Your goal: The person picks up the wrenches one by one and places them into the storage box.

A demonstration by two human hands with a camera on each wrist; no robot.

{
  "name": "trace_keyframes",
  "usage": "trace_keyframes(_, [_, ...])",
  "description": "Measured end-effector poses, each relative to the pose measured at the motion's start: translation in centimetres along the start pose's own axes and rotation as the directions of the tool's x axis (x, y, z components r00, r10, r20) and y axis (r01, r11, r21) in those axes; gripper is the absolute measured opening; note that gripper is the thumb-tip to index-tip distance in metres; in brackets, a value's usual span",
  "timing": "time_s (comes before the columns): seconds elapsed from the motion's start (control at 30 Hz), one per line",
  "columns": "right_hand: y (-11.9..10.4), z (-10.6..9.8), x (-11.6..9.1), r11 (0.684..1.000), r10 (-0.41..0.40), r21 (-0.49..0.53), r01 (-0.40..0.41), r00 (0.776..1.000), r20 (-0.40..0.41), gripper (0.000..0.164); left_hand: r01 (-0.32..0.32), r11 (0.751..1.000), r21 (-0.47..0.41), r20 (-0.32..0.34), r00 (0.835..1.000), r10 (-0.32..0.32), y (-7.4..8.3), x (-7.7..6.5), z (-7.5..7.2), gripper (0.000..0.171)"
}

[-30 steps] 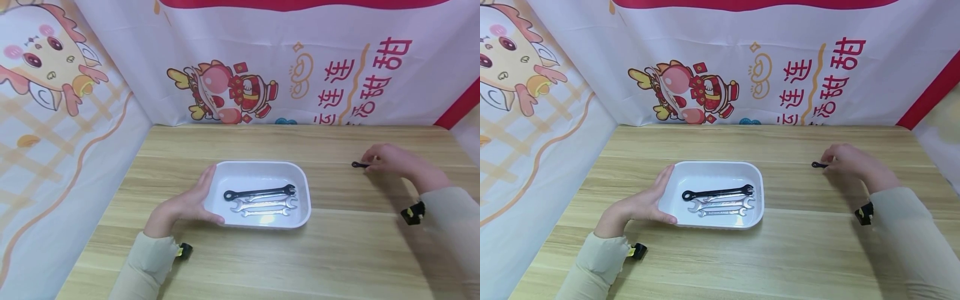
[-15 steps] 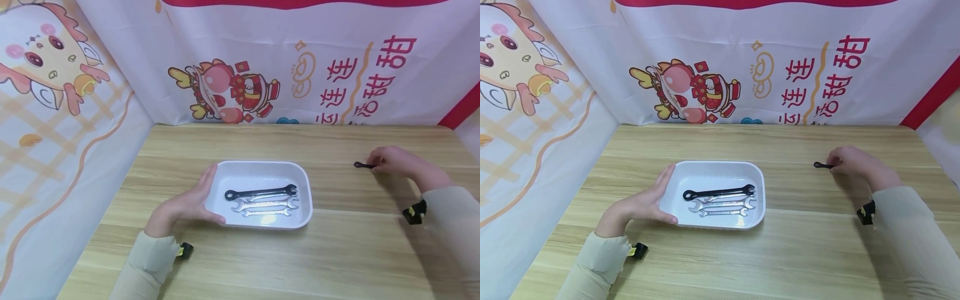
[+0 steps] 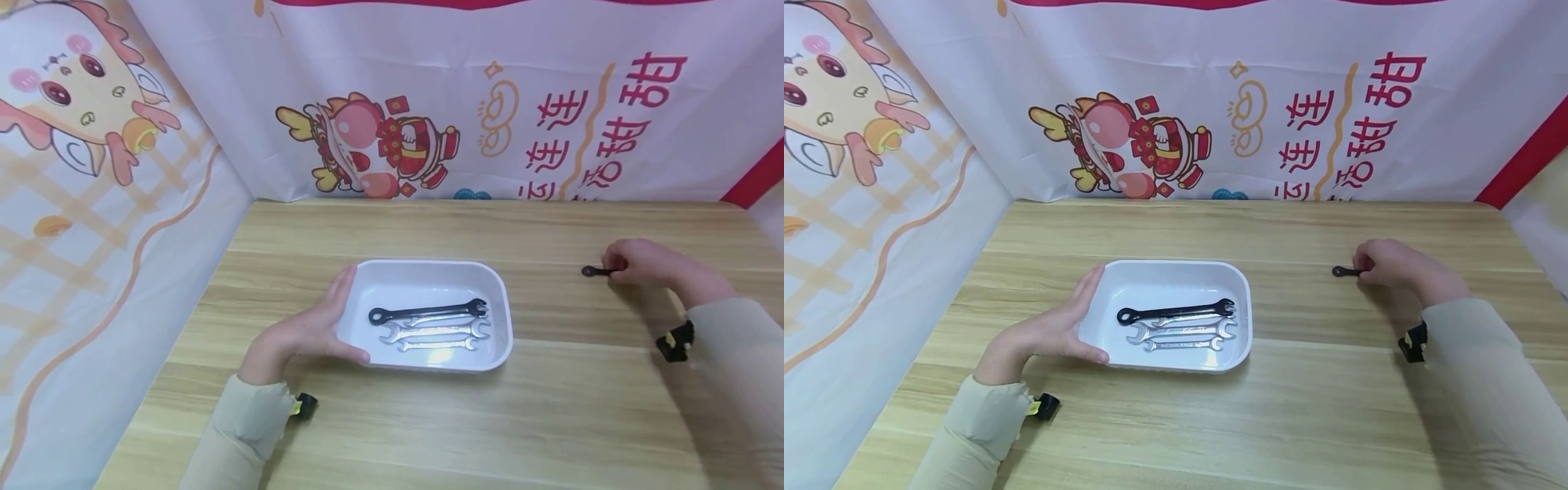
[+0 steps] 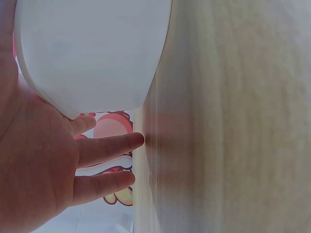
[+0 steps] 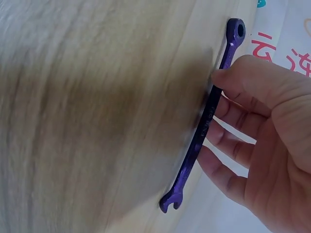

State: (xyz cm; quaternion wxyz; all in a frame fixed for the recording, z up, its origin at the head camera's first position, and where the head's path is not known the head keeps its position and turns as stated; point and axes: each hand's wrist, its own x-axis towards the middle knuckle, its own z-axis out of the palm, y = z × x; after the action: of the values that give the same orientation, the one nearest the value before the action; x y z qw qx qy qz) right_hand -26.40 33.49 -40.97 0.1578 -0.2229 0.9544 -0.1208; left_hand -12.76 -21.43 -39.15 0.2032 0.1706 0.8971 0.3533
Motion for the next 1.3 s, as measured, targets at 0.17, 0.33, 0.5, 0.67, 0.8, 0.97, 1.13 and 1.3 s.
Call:
trace_keyframes(0.17, [-0.2,-0.3,-0.2,1.000,0.005,0.026,-0.005,1.000,0.008,0.008,0.004,1.000,-0.001,-0.003,1.000,-0.004,0.2,0.0,-0.1,0.150])
trace_keyframes(0.33, [-0.3,-0.5,-0.5,0.999,-0.022,0.027,0.022,1.000,0.001,0.010,0.002,1.000,-0.004,-0.003,1.000,-0.002,0.2,0.0,-0.1,0.149])
trace_keyframes(0.5, [-0.3,-0.6,-0.8,0.999,-0.024,0.037,0.024,1.000,0.010,0.008,0.002,1.000,0.000,-0.002,1.000,-0.002,0.2,0.0,-0.2,0.149])
trace_keyframes(0.67, [-0.1,-0.5,-1.2,0.998,-0.015,0.056,0.015,1.000,0.011,0.004,0.000,1.000,0.003,0.000,1.000,0.000,0.2,0.1,-0.2,0.149])
trace_keyframes(0.8, [0.1,-0.3,-1.5,0.998,-0.020,0.065,0.020,1.000,-0.009,0.009,-0.002,1.000,0.004,0.000,1.000,0.002,0.2,0.1,-0.1,0.149])
trace_keyframes(0.97, [0.2,-0.2,-1.8,0.997,-0.051,0.057,0.052,0.998,-0.031,0.009,-0.006,1.000,0.003,-0.001,1.000,0.006,0.1,0.1,0.0,0.150])
trace_keyframes(1.13, [0.1,-0.3,-2.0,0.997,-0.043,0.066,0.044,0.999,-0.018,0.008,-0.010,1.000,-0.006,0.001,1.000,0.010,0.2,0.0,0.0,0.150])
trace_keyframes(1.3, [-0.2,-0.4,-2.1,0.996,-0.024,0.083,0.025,1.000,-0.012,0.009,-0.015,1.000,-0.002,0.004,1.000,0.015,0.3,-0.1,-0.1,0.150])
